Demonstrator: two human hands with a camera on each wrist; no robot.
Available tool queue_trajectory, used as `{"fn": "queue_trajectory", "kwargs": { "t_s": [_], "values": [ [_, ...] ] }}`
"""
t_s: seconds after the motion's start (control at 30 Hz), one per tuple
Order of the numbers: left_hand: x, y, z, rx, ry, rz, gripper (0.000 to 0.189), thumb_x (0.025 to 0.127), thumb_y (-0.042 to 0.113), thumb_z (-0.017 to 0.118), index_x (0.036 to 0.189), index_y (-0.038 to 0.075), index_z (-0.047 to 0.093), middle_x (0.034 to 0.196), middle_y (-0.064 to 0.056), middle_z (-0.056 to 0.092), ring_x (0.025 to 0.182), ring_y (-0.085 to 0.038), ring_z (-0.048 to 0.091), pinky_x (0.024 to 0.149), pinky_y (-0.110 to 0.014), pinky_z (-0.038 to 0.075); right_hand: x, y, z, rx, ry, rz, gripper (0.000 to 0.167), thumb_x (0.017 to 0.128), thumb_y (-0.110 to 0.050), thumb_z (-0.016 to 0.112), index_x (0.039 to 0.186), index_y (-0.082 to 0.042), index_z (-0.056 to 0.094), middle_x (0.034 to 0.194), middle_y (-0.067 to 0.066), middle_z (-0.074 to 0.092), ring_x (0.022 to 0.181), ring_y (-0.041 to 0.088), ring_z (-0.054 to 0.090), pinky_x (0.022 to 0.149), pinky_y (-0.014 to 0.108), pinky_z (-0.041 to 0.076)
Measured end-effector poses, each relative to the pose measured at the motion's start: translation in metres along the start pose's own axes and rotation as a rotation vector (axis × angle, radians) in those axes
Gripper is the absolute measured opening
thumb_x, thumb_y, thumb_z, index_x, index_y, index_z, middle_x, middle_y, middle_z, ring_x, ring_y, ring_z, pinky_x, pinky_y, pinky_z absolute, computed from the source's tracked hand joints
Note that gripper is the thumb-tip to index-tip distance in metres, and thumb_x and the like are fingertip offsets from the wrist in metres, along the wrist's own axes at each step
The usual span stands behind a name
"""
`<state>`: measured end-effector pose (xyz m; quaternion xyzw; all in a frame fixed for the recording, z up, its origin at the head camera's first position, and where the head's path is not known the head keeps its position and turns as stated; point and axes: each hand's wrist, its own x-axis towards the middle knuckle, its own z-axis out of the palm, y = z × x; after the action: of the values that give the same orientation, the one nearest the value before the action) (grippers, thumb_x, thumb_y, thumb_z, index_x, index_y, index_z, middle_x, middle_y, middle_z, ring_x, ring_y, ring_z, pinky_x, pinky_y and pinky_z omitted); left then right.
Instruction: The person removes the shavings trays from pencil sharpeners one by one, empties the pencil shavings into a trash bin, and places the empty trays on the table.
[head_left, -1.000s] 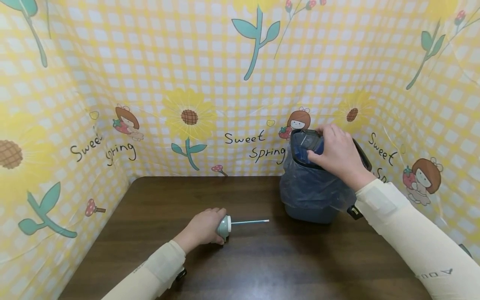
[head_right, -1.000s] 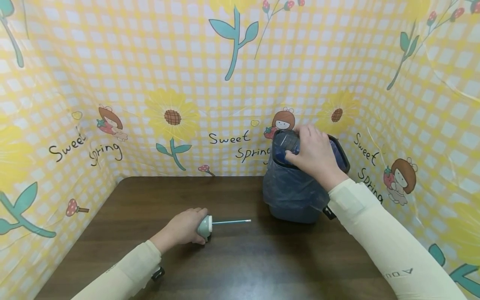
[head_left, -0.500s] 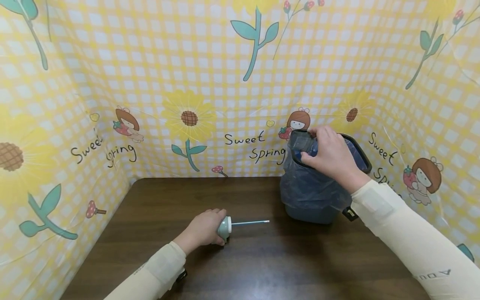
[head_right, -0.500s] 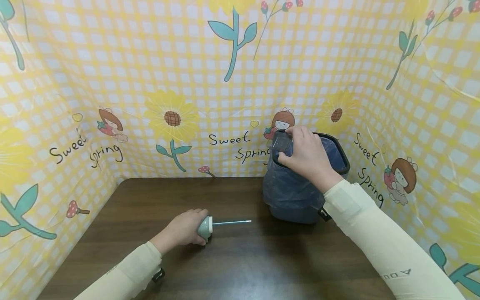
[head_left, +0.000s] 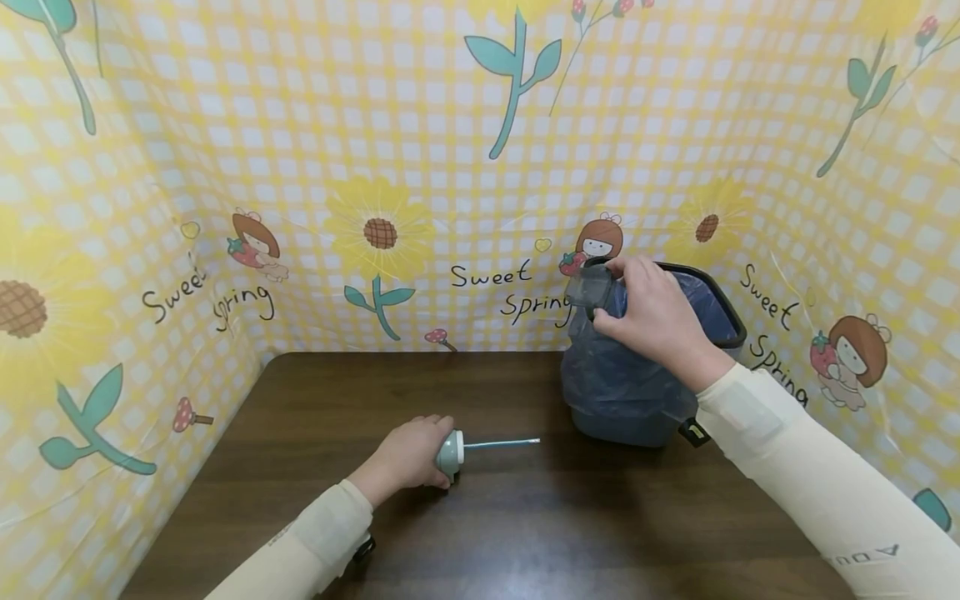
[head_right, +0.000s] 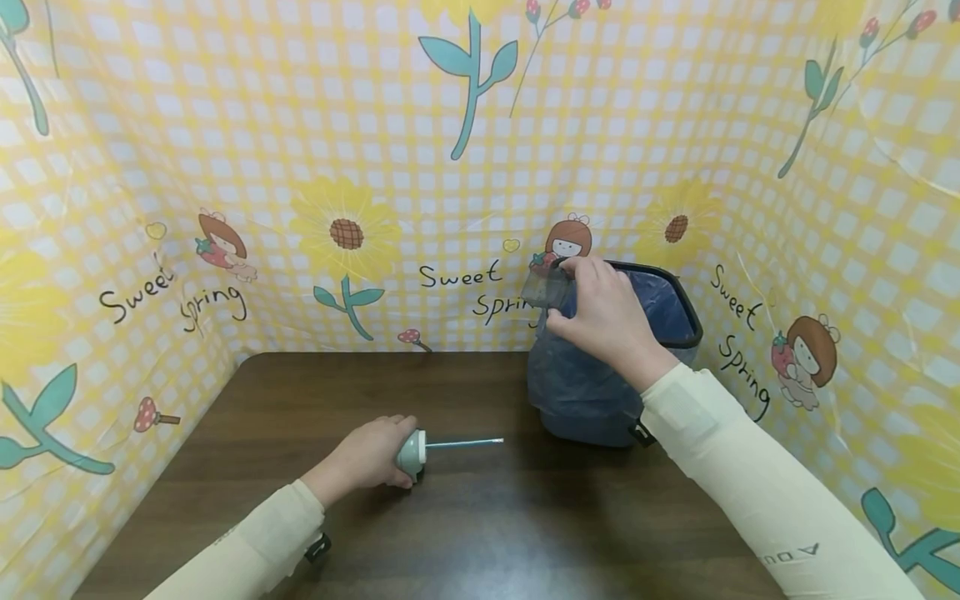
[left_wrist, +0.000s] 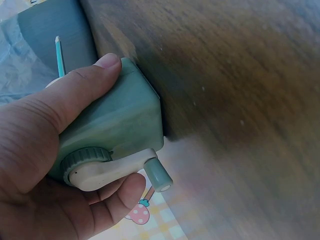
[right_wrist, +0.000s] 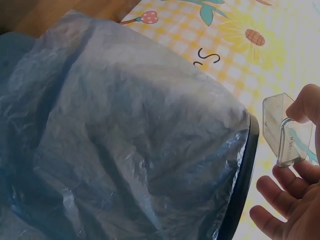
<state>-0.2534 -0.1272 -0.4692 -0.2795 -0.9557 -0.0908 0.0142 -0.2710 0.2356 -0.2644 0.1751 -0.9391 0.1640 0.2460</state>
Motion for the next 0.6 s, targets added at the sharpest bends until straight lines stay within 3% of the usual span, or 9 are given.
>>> {"fn": "queue_trajectory", "kwargs": {
  "t_s": [0.33, 0.6],
  "values": [
    [0.001, 0.002, -0.005, -0.012, -0.01, -0.002, 0.073, 0.063, 0.037, 0.099, 0.118, 0.01, 0.059, 0.109, -0.006, 0.067, 0.095, -0.026, 0.063, 0.081, -0.045, 0.057, -0.004, -0.01, 0.0, 0.029, -0.015, 0.001, 0.066, 0.086, -0.03, 0.075, 0.138, 0.0, 0.05, 0.127, 0.016, 0.058, 0.106, 0.032, 0.055, 0.104, 0.057, 0.038],
    [0.001, 0.0, -0.001, -0.001, -0.002, 0.005, 0.073, 0.062, 0.038, 0.099, 0.117, 0.012, 0.059, 0.108, -0.004, 0.067, 0.094, -0.024, 0.063, 0.081, -0.043, 0.057, -0.007, -0.013, 0.004, 0.057, -0.007, -0.015, 0.066, 0.085, -0.03, 0.077, 0.139, -0.001, 0.05, 0.128, 0.016, 0.058, 0.109, 0.031, 0.057, 0.106, 0.058, 0.037]
  ]
}}
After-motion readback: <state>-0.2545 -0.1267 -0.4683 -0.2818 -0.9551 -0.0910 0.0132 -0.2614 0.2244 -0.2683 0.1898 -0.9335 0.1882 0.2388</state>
